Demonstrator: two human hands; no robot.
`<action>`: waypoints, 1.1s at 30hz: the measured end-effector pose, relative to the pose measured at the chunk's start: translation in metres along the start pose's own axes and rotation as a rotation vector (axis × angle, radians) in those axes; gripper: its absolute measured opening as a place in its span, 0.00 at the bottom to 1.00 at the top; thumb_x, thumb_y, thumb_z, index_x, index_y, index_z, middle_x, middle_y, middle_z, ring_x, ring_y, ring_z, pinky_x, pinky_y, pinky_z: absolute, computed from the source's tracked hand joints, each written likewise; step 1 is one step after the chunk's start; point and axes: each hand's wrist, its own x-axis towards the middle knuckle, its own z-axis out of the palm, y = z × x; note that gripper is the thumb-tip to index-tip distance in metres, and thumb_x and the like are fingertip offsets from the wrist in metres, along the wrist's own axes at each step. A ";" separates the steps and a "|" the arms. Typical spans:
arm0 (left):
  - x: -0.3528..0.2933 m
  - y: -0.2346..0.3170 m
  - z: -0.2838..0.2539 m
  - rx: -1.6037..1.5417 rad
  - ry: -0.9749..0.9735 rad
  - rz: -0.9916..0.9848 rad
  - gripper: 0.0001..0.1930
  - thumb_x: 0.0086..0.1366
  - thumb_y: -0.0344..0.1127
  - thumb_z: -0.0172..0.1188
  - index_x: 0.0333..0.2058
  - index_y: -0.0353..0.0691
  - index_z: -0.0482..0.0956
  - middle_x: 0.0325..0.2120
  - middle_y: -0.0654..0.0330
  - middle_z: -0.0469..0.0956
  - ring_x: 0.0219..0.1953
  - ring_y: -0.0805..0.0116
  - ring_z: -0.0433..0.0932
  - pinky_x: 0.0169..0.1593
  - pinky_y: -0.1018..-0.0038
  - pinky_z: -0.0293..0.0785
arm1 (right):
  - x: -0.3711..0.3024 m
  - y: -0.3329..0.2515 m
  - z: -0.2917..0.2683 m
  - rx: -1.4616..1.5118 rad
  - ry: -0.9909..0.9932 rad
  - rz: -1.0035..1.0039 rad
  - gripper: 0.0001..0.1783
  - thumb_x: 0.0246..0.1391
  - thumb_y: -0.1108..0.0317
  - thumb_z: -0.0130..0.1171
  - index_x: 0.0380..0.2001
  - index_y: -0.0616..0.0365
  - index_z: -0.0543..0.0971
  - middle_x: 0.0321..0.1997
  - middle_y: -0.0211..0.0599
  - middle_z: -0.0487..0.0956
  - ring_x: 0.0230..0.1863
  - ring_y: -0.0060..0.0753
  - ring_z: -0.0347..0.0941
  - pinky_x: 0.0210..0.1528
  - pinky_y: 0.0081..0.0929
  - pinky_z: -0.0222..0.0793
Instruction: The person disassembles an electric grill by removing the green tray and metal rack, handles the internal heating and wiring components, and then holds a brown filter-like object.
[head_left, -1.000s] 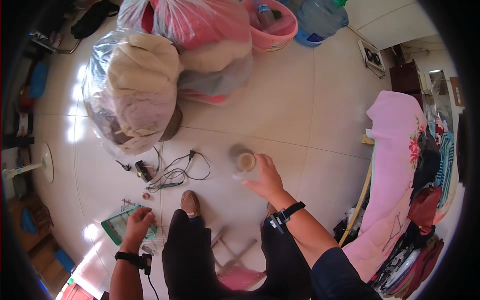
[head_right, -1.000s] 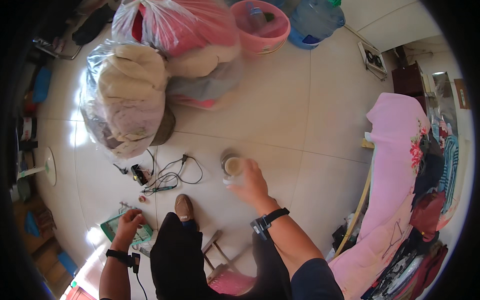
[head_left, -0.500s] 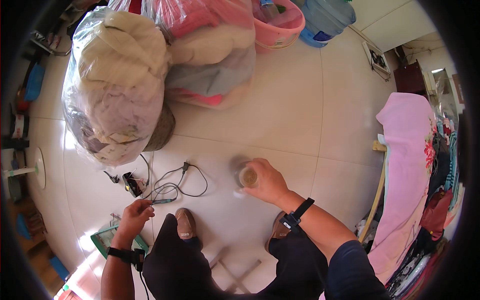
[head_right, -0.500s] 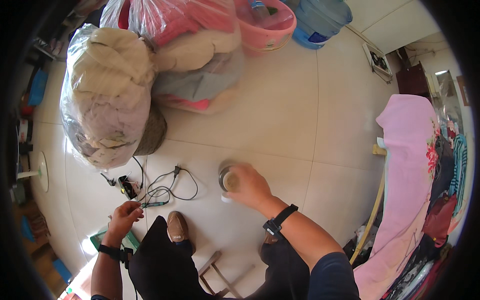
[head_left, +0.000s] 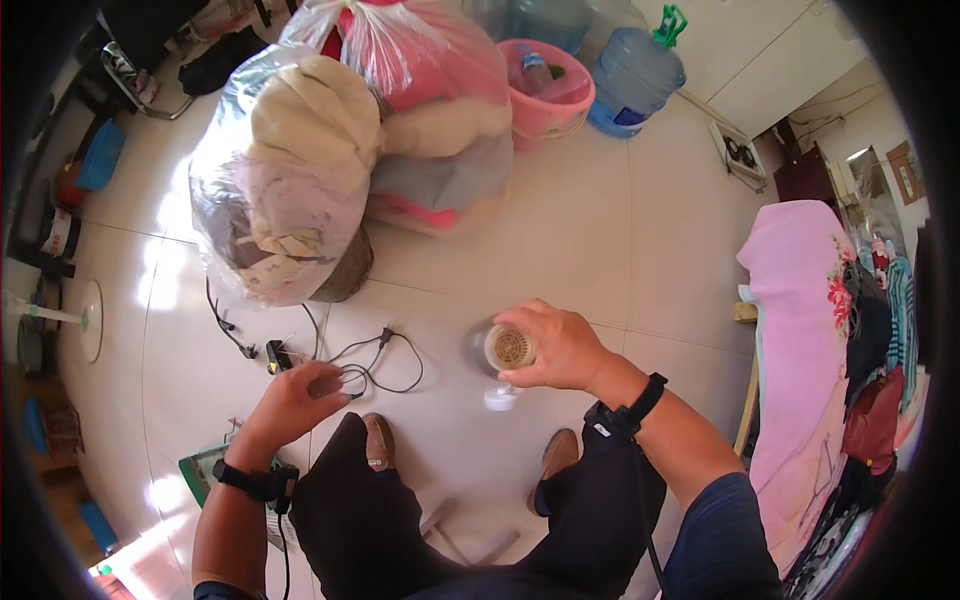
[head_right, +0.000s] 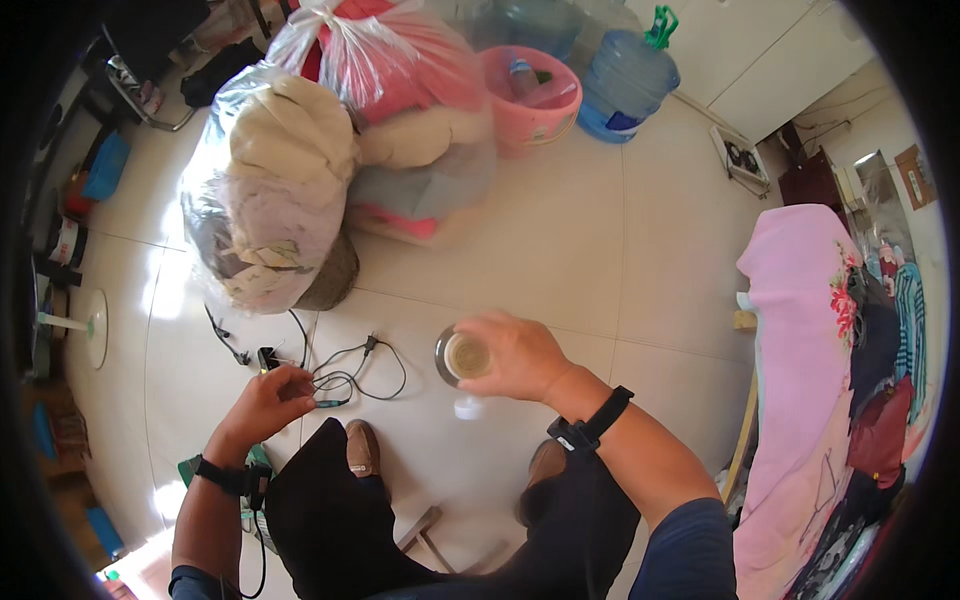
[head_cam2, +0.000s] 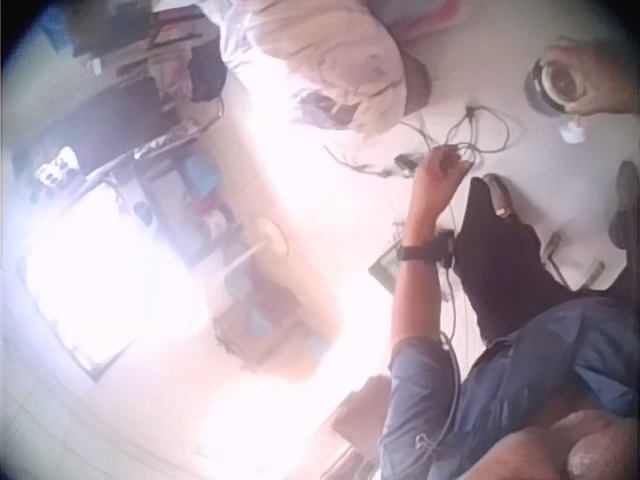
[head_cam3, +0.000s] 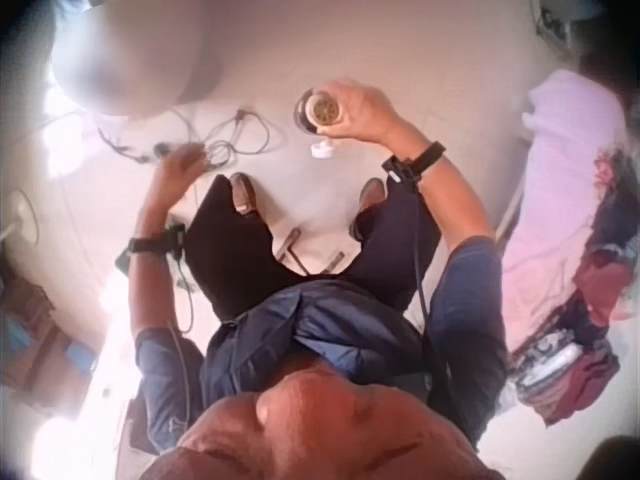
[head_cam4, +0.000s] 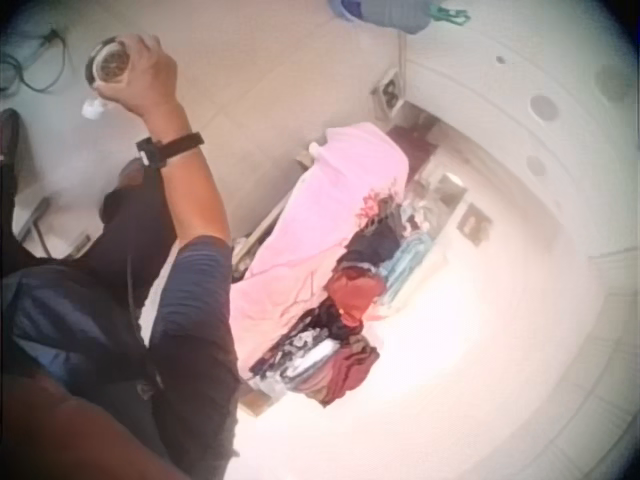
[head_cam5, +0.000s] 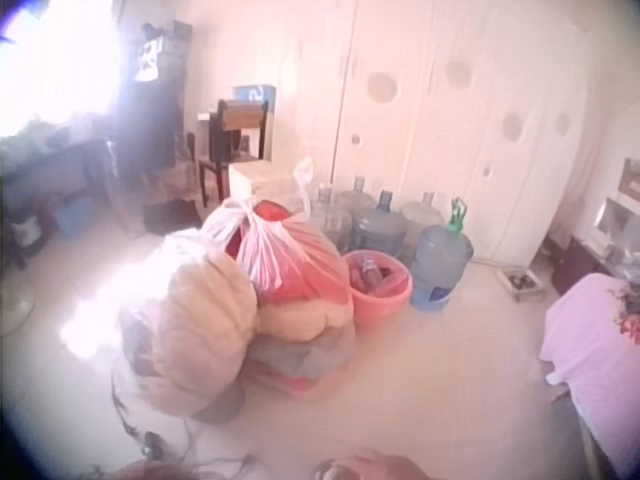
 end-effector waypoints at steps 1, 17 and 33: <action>-0.006 0.022 0.000 0.052 -0.026 0.032 0.23 0.60 0.31 0.71 0.53 0.31 0.77 0.43 0.55 0.83 0.46 0.68 0.82 0.53 0.71 0.78 | -0.002 -0.014 -0.014 -0.010 0.010 -0.016 0.34 0.37 0.52 0.75 0.50 0.47 0.78 0.51 0.39 0.80 0.49 0.48 0.78 0.49 0.41 0.77; -0.120 0.134 0.102 0.052 0.348 0.693 0.59 0.46 0.41 0.81 0.70 0.34 0.50 0.62 0.39 0.63 0.61 0.41 0.71 0.61 0.57 0.72 | -0.086 -0.252 -0.191 0.133 0.193 -0.242 0.35 0.35 0.67 0.77 0.49 0.58 0.72 0.40 0.30 0.79 0.43 0.21 0.75 0.51 0.24 0.71; -0.215 0.157 0.130 -0.565 0.290 0.806 0.38 0.43 0.39 0.83 0.53 0.37 0.76 0.45 0.55 0.82 0.48 0.62 0.82 0.53 0.66 0.76 | -0.182 -0.347 -0.173 0.093 0.201 -0.451 0.47 0.28 0.57 0.86 0.55 0.60 0.74 0.51 0.40 0.80 0.52 0.32 0.79 0.57 0.31 0.72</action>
